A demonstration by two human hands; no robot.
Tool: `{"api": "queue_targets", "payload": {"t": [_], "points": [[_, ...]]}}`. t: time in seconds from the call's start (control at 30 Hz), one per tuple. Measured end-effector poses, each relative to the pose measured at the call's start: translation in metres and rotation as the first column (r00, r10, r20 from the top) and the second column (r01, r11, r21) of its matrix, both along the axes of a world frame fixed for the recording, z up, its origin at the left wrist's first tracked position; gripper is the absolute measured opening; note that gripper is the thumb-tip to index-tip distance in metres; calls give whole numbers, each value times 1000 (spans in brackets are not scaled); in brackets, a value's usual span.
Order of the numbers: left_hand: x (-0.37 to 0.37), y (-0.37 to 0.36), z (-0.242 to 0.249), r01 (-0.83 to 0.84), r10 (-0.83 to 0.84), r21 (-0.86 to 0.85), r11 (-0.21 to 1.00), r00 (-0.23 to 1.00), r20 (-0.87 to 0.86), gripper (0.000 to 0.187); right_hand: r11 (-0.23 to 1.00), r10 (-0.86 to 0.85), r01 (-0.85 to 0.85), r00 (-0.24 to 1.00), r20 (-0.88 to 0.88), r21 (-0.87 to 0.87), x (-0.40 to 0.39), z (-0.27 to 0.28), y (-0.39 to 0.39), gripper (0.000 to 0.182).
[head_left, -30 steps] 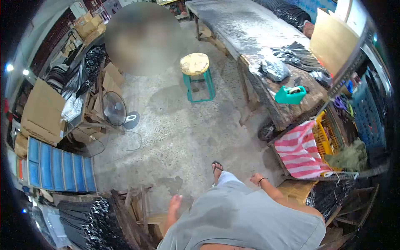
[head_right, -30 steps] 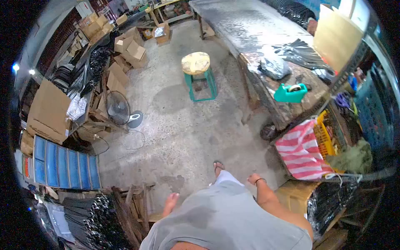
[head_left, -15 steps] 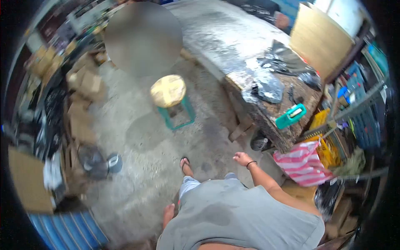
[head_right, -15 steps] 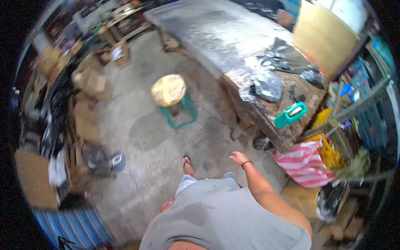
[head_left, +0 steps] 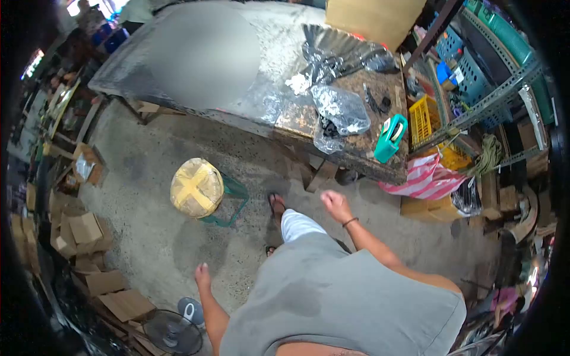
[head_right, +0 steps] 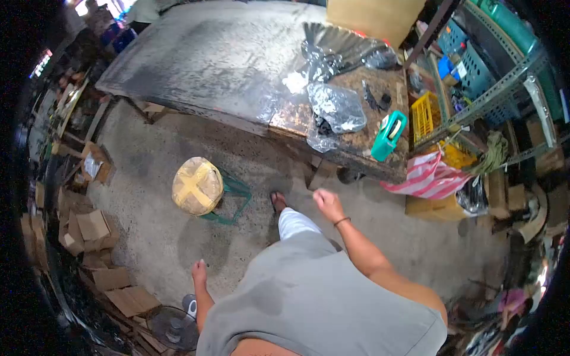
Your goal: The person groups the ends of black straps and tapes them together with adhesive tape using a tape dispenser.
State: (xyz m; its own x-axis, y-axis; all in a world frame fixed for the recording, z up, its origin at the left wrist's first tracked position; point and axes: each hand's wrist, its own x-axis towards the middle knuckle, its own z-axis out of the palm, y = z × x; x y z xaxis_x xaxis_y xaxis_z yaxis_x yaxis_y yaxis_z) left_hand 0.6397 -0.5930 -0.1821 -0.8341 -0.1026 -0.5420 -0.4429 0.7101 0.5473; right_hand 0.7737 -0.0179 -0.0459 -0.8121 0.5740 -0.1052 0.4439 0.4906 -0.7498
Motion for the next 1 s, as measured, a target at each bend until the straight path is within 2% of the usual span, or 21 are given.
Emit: {"api": "queue_targets", "payload": {"t": [0.03, 0.1, 0.17, 0.23, 0.27, 0.3, 0.37, 0.4, 0.47, 0.53, 0.6, 0.67, 0.7, 0.77, 0.83, 0.87, 0.9, 0.93, 0.97, 1.0], "points": [[-18, 8, 4, 25, -25, -19, 1000, 999, 22, 52, 996, -79, 86, 984, -162, 34, -21, 17, 2, 18], [-54, 49, 25, 4, -4, 51, 999, 1000, -9, 52, 962, -129, 204, 927, -353, 182, -60, 13, 30, 19], [-80, 79, 23, 65, -66, 48, 997, 997, 29, 52, 915, -258, 336, 913, -317, 222, -96, 26, 56, 19], [-98, 101, 21, 145, -149, 68, 987, 987, 62, 51, 877, -348, 442, 855, -386, 188, -129, 23, 83, 20], [-107, 111, 22, 190, -195, 77, 979, 979, 62, 50, 861, -448, 498, 840, -307, 105, -143, 25, 92, 21], [-116, 121, 28, 253, -257, 69, 965, 964, 68, 48, 826, -463, 538, 819, -340, 171, -156, 25, 102, 26], [-154, 169, 33, 325, -328, 73, 943, 944, 33, 46, 786, -595, 613, 786, -168, 84, -177, 28, 115, 31], [-174, 206, 65, 380, -381, 93, 920, 925, -14, 44, 762, -636, 643, 765, -102, 72, -187, 31, 121, 35], [-205, 228, 70, 446, -444, 102, 889, 895, -44, 42, 736, -672, 675, 738, -59, 56, -195, 29, 127, 38], [-255, 300, 114, 496, -470, 160, 854, 865, -174, 38, 717, -693, 694, 719, -45, 57, -201, 33, 129, 40], [-302, 351, 123, 552, -479, 287, 783, 830, -287, 34, 686, -726, 726, 688, -27, 52, -205, 33, 123, 40], [-345, 406, 149, 742, -575, 188, 643, 630, -522, 32, 657, -751, 751, 659, -23, 72, -207, 24, 120, 40], [-364, 431, 160, 796, -616, 150, 586, 558, -556, 31, 636, -768, 766, 640, -15, 90, -209, 21, 119, 39], [-392, 479, 186, 839, -672, 202, 505, 529, -518, 29, 611, -789, 786, 615, -8, 96, -213, 28, 117, 36], [-413, 518, 187, 890, -684, 205, 406, 445, -578, 28, 608, -794, 792, 607, 37, 56, -212, 33, 115, 35], [-421, 539, 188, 898, -690, 213, 386, 434, -579, 28, 616, -786, 784, 618, 2, 79, -211, 32, 114, 32], [-427, 558, 188, 932, -717, 221, 288, 363, -596, 28, 597, -801, 798, 599, 0, 86, -211, 35, 112, 32], [-434, 571, 189, 957, -738, 226, 184, 287, -611, 27, 455, -872, 829, 489, 25, -326, -214, 42, 108, 29], [-440, 586, 187, 969, -759, 222, 106, 223, -612, 28, 240, -917, 701, 391, 80, -672, -216, 48, 110, 26], [-447, 601, 188, 976, -762, 217, 24, 158, -628, 28, 124, -937, 570, 338, 94, -812, -217, 48, 108, 23]]}}
